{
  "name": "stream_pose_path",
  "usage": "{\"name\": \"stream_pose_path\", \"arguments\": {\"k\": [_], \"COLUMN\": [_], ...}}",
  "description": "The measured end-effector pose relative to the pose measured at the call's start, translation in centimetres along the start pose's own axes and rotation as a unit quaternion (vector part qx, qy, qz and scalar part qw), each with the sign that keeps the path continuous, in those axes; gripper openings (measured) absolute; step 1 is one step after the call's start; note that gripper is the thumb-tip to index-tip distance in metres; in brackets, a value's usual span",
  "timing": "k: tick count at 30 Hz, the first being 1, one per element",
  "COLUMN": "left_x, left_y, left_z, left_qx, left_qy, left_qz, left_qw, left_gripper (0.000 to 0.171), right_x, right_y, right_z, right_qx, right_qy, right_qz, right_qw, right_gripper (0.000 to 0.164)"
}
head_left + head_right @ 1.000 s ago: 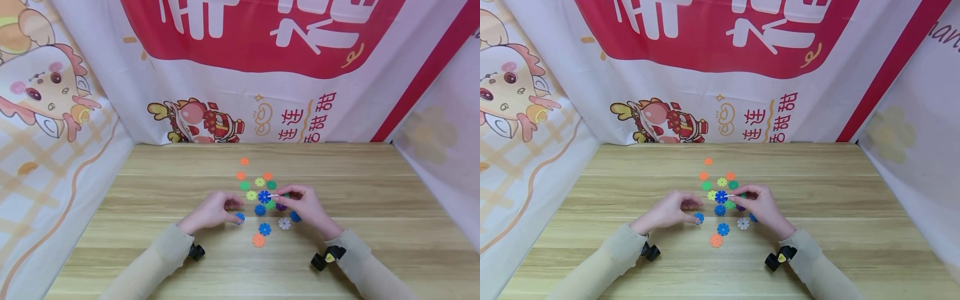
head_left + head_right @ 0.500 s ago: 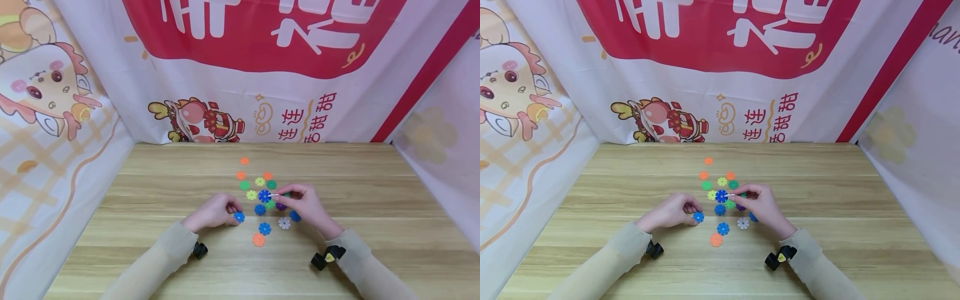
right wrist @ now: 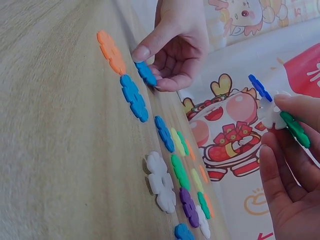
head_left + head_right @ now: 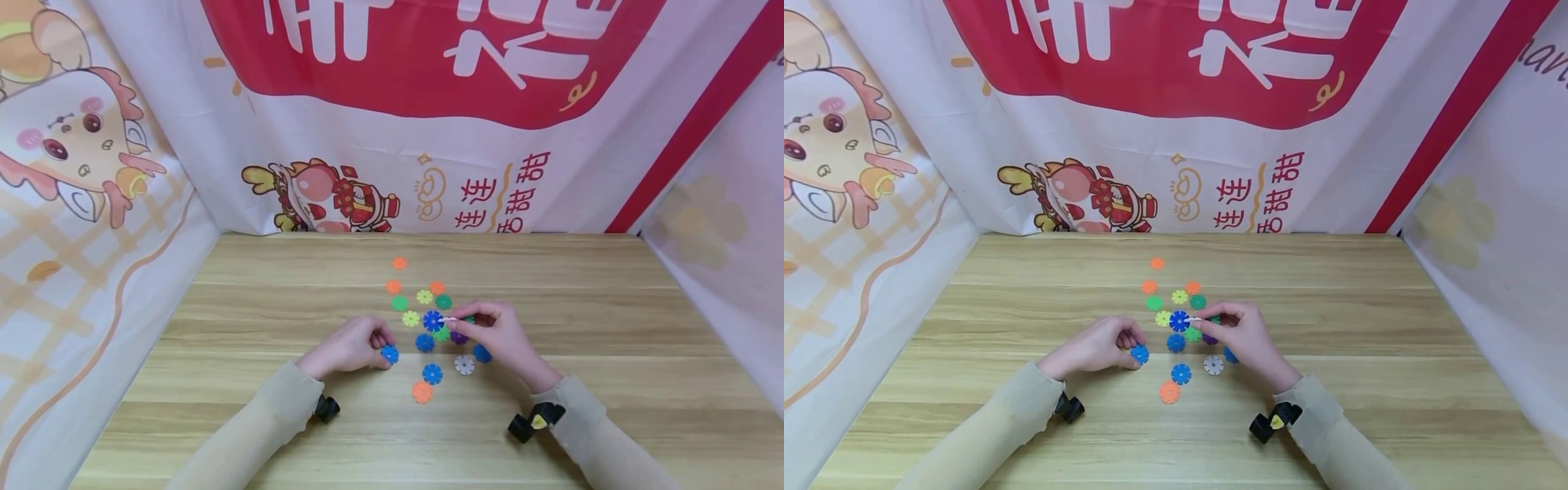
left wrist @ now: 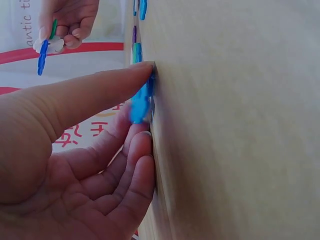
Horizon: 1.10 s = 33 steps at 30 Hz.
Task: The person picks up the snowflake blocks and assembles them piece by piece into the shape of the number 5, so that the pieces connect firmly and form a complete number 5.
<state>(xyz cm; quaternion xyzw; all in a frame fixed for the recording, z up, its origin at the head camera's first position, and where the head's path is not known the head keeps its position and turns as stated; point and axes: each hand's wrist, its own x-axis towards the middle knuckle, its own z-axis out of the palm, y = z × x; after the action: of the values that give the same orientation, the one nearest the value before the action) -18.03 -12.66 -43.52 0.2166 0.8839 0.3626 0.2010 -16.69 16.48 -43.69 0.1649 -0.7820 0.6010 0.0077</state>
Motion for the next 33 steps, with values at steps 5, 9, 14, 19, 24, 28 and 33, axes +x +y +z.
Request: {"name": "stream_pose_path", "arguments": {"k": [5, 9, 14, 19, 24, 28, 33], "left_x": [0.0, 0.0, 0.2, 0.3, 0.4, 0.3, 0.2], "left_y": [0.1, 0.1, -0.1, -0.1, 0.2, 0.6, 1.0], "left_z": [0.0, 0.0, 0.0, -0.1, -0.4, -0.5, -0.5], "left_qx": [-0.009, -0.022, -0.048, -0.06, -0.068, -0.08, -0.1], "left_qy": [-0.001, 0.001, 0.014, 0.041, 0.071, 0.095, 0.118], "left_qz": [0.003, 0.001, 0.002, 0.002, 0.008, 0.018, 0.028], "left_qw": [1.0, 0.9997, 0.9988, 0.9974, 0.9952, 0.9921, 0.9876], "left_gripper": [0.029, 0.026, 0.02, 0.016, 0.015, 0.014, 0.014], "right_x": [0.0, -0.1, -0.1, -0.1, -0.1, -0.1, 0.0], "right_y": [-0.1, -0.1, -0.1, 0.0, 0.1, 0.2, 0.3], "right_z": [0.0, 0.0, 0.0, -0.1, -0.1, -0.1, -0.1], "right_qx": [-0.002, -0.006, 0.002, 0.009, 0.01, 0.002, -0.003], "right_qy": [0.001, 0.004, 0.004, 0.003, 0.001, 0.001, 0.001], "right_qz": [-0.003, 0.007, 0.015, 0.015, 0.017, 0.02, 0.022], "right_qw": [1.0, 1.0, 1.0, 1.0, 1.0, 1.0, 1.0], "right_gripper": [0.01, 0.011, 0.011, 0.012, 0.012, 0.012, 0.012]}}
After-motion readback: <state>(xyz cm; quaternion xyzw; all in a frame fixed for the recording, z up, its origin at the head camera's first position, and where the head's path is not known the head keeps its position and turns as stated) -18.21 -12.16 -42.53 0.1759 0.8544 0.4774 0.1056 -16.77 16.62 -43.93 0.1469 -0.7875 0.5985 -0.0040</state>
